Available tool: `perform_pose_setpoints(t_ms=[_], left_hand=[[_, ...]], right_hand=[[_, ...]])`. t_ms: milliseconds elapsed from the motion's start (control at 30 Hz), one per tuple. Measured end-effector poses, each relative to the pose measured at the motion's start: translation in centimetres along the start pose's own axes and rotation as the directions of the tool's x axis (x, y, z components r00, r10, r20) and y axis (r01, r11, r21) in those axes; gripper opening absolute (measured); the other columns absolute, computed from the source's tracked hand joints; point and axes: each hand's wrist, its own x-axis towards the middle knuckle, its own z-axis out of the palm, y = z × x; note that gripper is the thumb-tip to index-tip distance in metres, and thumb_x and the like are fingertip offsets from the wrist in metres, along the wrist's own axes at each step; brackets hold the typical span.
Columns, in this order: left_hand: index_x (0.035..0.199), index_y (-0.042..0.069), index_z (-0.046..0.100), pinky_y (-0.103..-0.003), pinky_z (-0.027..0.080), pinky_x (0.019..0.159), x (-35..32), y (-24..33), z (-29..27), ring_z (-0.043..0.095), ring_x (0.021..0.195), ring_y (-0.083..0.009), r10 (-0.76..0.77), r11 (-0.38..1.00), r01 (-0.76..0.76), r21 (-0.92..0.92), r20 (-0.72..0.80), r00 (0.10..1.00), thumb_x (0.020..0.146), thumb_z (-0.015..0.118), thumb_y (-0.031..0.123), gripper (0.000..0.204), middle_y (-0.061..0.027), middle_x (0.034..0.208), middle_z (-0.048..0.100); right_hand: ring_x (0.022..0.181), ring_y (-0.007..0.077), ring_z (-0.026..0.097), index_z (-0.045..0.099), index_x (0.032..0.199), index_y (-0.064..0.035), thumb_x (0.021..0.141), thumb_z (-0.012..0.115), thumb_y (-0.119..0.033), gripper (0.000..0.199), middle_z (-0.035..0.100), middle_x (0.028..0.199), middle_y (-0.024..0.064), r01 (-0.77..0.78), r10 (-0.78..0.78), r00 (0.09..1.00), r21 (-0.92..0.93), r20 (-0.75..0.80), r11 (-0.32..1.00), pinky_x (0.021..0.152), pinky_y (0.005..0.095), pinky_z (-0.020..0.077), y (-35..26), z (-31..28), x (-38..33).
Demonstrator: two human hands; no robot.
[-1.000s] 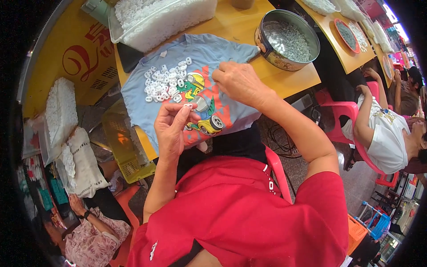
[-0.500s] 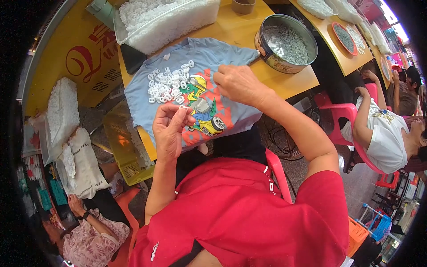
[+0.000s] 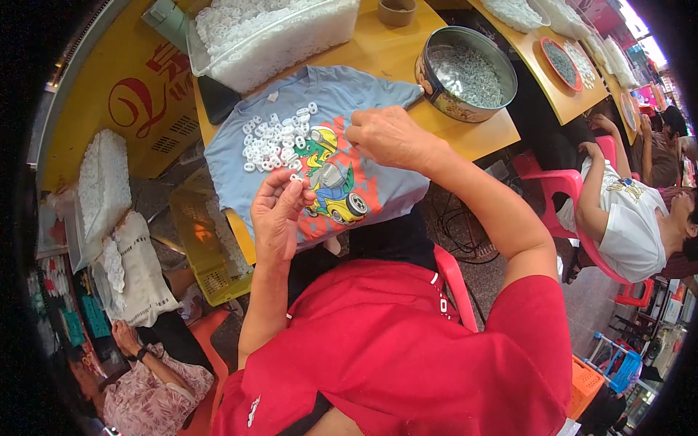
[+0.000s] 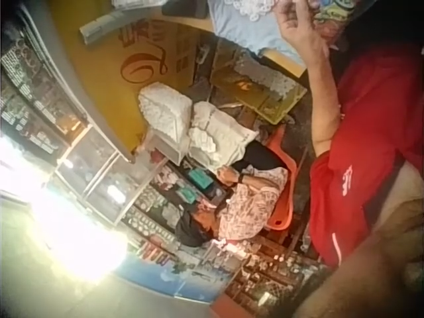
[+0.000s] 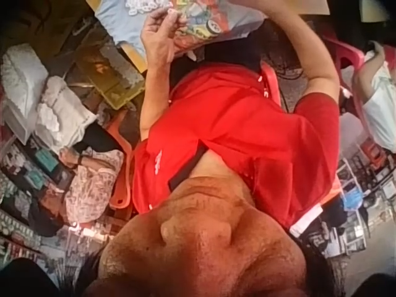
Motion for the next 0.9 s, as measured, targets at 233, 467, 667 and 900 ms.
perform_pose_setpoints(t_ms=[233,467,667,900], left_hand=[[0.104,0.001,0.059,-0.027,0.053,0.069,0.2,0.1,0.1,0.065,0.075,-0.0154,-0.031,0.999,0.031,0.01,0.006,0.999,0.09,0.065,0.005,0.015,-0.0109,0.093,0.067],[0.103,0.0,0.061,-0.028,0.052,0.069,0.3,0.1,0.2,0.064,0.075,-0.0144,-0.034,0.999,0.034,0.028,0.008,0.999,0.09,0.066,0.006,0.015,-0.0097,0.092,0.067],[0.104,0.0,0.062,-0.028,0.053,0.072,0.5,0.2,0.5,0.065,0.08,-0.0156,-0.054,0.998,0.054,0.013,0.022,0.998,0.091,0.064,0.008,0.016,-0.012,0.099,0.068],[0.105,-0.001,0.062,-0.029,0.051,0.087,0.4,-0.1,2.8,0.063,0.098,-0.0158,0.032,0.999,-0.034,0.013,0.118,0.993,0.092,0.063,0.006,0.015,-0.0145,0.115,0.064]], right_hand=[[0.073,0.0327,0.06,0.056,0.08,-0.0045,0.081,0.062,-0.013,0.01,0.056,0.081,0.0114,0.034,-0.034,0.999,0.035,0.001,0.999,0.06,0.0425,0.0474,-0.6,0.3,-0.2],[0.078,0.0356,0.061,0.059,0.093,-0.0065,0.083,0.061,-0.014,0.012,0.057,0.083,0.0134,-0.008,0.007,1.0,0.18,0.006,0.984,0.063,0.0447,0.0475,-0.5,0.5,-0.8],[0.073,0.028,0.062,0.06,0.096,-0.0033,0.084,0.065,-0.009,0.014,0.061,0.085,0.0125,-0.069,0.179,0.967,0.491,-0.181,0.868,0.066,0.0393,0.0489,-1.6,1.1,-1.0],[0.072,0.0057,0.056,0.055,0.106,-0.004,0.094,0.063,-0.015,0.018,0.06,0.089,0.0005,-0.298,0.311,0.907,0.954,0.285,-0.003,0.06,0.0213,0.0458,-4.3,0.1,-0.5]])
